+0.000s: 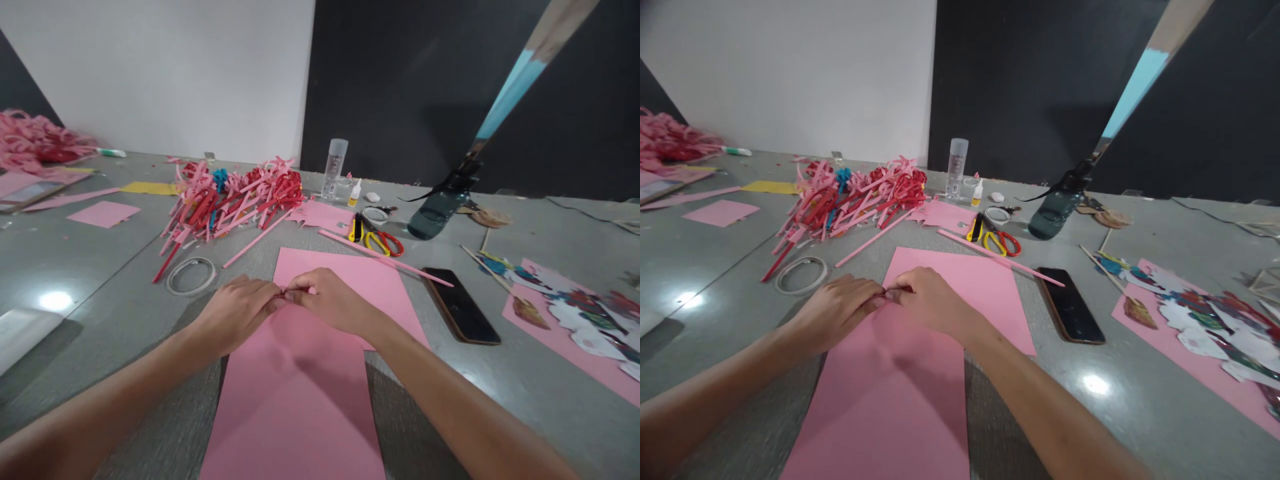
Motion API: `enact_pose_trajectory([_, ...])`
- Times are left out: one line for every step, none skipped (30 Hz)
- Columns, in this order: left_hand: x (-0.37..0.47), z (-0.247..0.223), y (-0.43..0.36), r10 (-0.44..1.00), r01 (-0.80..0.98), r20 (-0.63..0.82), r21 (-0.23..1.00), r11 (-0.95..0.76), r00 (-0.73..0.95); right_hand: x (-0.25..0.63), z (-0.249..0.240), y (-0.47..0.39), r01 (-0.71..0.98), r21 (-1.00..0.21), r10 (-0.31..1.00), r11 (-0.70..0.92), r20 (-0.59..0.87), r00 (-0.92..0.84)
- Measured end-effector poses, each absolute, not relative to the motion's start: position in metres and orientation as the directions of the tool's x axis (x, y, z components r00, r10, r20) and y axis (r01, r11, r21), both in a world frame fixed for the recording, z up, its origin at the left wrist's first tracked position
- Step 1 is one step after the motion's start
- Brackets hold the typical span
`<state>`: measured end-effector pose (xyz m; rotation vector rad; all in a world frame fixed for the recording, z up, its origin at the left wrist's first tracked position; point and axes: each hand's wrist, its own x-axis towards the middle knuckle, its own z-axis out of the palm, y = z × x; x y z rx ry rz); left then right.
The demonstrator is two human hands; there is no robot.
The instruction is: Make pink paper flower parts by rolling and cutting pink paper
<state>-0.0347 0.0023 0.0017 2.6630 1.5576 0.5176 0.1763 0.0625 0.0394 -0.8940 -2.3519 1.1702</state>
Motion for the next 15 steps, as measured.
enact_pose_trajectory([-0.0353,0.0006,0.0027,0.848,0.846,0.273,0.166,-0.507,0.454,0.1764,0.0381,0.0634,0.375,-0.811,0.679,0.45,0.037,-0.733])
enact_pose_trajectory([-0.0359,-0.0004,0.003,0.847,0.846,0.27,0.157,-0.509,0.459,0.1764,0.0367,0.0642,0.374,-0.815,0.679,0.444,0.033,-0.733])
enact_pose_trajectory([-0.0364,-0.0013,0.0033,0.845,0.846,0.266,0.149,-0.511,0.463,0.1764,0.0355,0.0648,0.372,-0.819,0.679,0.438,0.03,-0.734])
enact_pose_trajectory([-0.0369,-0.0021,0.0035,0.844,0.847,0.263,0.141,-0.513,0.468,0.1765,0.0343,0.0654,0.369,-0.822,0.678,0.433,0.028,-0.734])
enact_pose_trajectory([-0.0372,-0.0027,0.0037,0.844,0.849,0.258,0.129,-0.513,0.47,0.1765,0.0333,0.0658,0.364,-0.827,0.677,0.429,0.028,-0.735])
enact_pose_trajectory([-0.0375,-0.0032,0.0039,0.845,0.852,0.253,0.116,-0.511,0.472,0.1766,0.0325,0.0661,0.358,-0.831,0.677,0.425,0.029,-0.736])
enact_pose_trajectory([-0.0377,-0.0035,0.0041,0.847,0.856,0.247,0.104,-0.507,0.471,0.1766,0.0319,0.0663,0.352,-0.837,0.677,0.419,0.029,-0.736])
enact_pose_trajectory([-0.0379,-0.0036,0.0043,0.848,0.859,0.245,0.094,-0.503,0.469,0.1767,0.0314,0.0666,0.346,-0.843,0.676,0.411,0.027,-0.736])
enact_pose_trajectory([-0.0381,-0.0037,0.0045,0.849,0.861,0.246,0.09,-0.5,0.467,0.1767,0.031,0.0669,0.342,-0.85,0.675,0.401,0.022,-0.738])
enact_pose_trajectory([-0.0383,-0.0037,0.0048,0.848,0.861,0.252,0.092,-0.5,0.465,0.1768,0.0308,0.0674,0.339,-0.856,0.674,0.39,0.015,-0.739])
enact_pose_trajectory([-0.0385,-0.0037,0.0052,0.846,0.859,0.262,0.098,-0.502,0.464,0.1769,0.0308,0.0681,0.338,-0.861,0.672,0.38,0.006,-0.741])
enact_pose_trajectory([-0.0388,-0.0037,0.0056,0.842,0.856,0.275,0.106,-0.506,0.464,0.1771,0.031,0.0689,0.338,-0.864,0.67,0.372,-0.003,-0.743])
enact_pose_trajectory([-0.0392,-0.0037,0.0059,0.839,0.853,0.288,0.114,-0.509,0.462,0.1774,0.0315,0.0698,0.34,-0.866,0.667,0.367,-0.01,-0.745])
enact_pose_trajectory([-0.0397,-0.0038,0.0063,0.836,0.851,0.299,0.12,-0.512,0.46,0.1778,0.0322,0.0707,0.342,-0.866,0.667,0.365,-0.013,-0.745])
enact_pose_trajectory([-0.0402,-0.0039,0.0066,0.836,0.851,0.306,0.126,-0.511,0.456,0.1784,0.0333,0.0716,0.345,-0.864,0.668,0.367,-0.013,-0.744])
